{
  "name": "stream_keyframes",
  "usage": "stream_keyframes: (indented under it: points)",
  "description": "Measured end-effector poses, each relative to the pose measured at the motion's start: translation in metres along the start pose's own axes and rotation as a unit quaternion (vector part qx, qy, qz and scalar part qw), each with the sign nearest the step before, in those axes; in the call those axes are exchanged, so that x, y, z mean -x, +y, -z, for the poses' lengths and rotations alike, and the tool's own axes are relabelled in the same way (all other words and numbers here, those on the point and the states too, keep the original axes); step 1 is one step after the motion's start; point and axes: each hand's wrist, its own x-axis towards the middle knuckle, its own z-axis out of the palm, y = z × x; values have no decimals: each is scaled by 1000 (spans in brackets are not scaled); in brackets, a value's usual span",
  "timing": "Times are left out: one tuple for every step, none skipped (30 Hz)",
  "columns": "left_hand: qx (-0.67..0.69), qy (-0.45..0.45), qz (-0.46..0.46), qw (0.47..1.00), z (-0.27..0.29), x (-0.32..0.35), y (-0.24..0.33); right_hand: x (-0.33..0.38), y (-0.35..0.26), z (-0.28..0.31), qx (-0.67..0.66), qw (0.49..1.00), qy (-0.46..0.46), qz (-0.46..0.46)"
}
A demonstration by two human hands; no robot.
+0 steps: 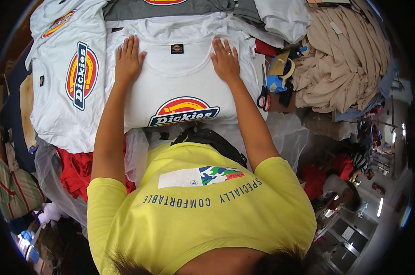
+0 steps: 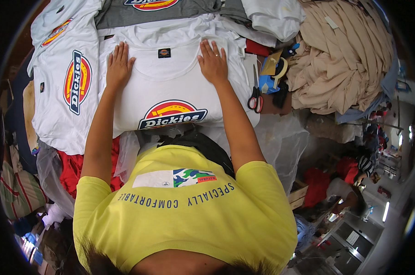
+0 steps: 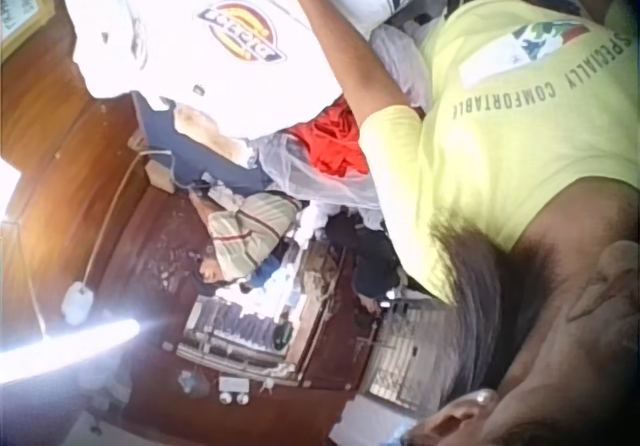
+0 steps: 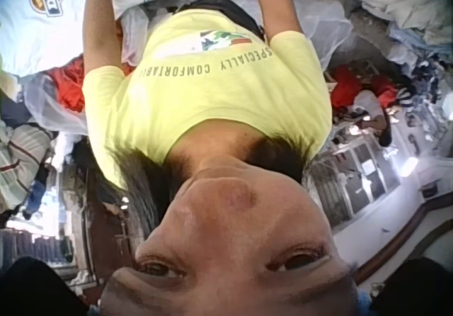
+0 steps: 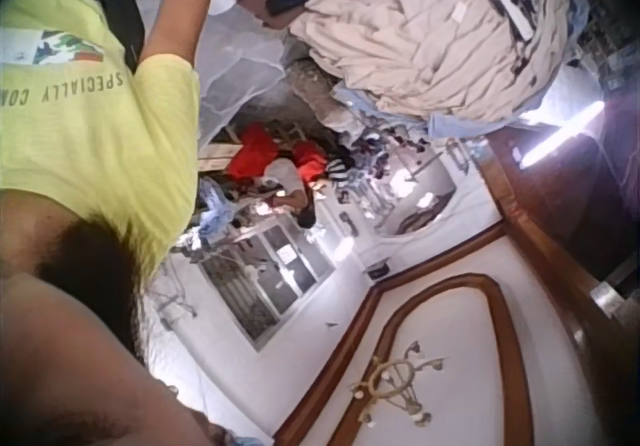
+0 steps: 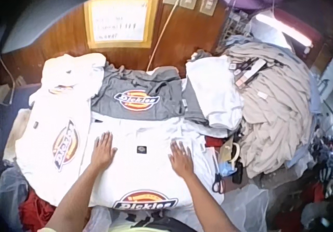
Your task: The person picks up and lays out several t-shirts on a work table, then uses shears to trim excess material or labels from the collar and hem of a shirt before folding it.
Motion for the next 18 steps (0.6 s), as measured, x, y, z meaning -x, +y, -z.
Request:
stream_keyframes:
  points:
    - [14,-5,-1,1000,-1,-6,-2,-7,4,-2,-4,1000,5,-3]
    - [30,19,-1,999,-3,-13,-3,-13,8,-4,-8,1000,9,-6]
    - [45,41,0,998,-4,-18,-6,-19,10,-6,-11,1000,12,-11]
    - [60,63,0,996,-4,-24,-9,-22,11,-6,-22,1000,8,-13]
    - [76,73,9,994,-4,-30,-12,-24,13,-7,-33,999,5,-15]
    - [93,84,19,992,-4,-35,-17,-25,14,-7,-43,999,2,-16]
    - [110,95,29,989,-5,-40,-20,-26,15,-9,-43,999,4,-16]
    - [75,94,23,993,-6,-44,-21,-25,15,-9,-42,999,6,-17]
    - [39,94,16,995,-6,-48,-23,-26,15,-10,-42,999,9,-17]
    - [3,93,9,996,-7,-52,-24,-25,14,-10,-44,999,8,-19]
    - [-16,99,8,995,-9,-54,-27,-24,14,-10,-46,999,7,-21]
    - [-35,106,7,994,-10,-56,-33,-24,13,-8,-48,999,7,-23]
    - [-54,112,7,992,-13,-58,-38,-26,12,-7,-49,998,8,-22]
    - [-59,96,12,994,-15,-60,-41,-28,10,-6,-51,998,10,-21]
    - [-62,80,17,995,-14,-64,-40,-27,11,-6,-50,998,10,-21]
    - [-65,64,22,996,-13,-65,-39,-26,12,-6,-57,998,10,-21]
    - [-72,61,44,995,-12,-63,-36,-25,12,-7,-65,998,12,-21]
    - [-79,60,63,993,-8,-64,-29,-26,13,-7,-73,997,16,-22]
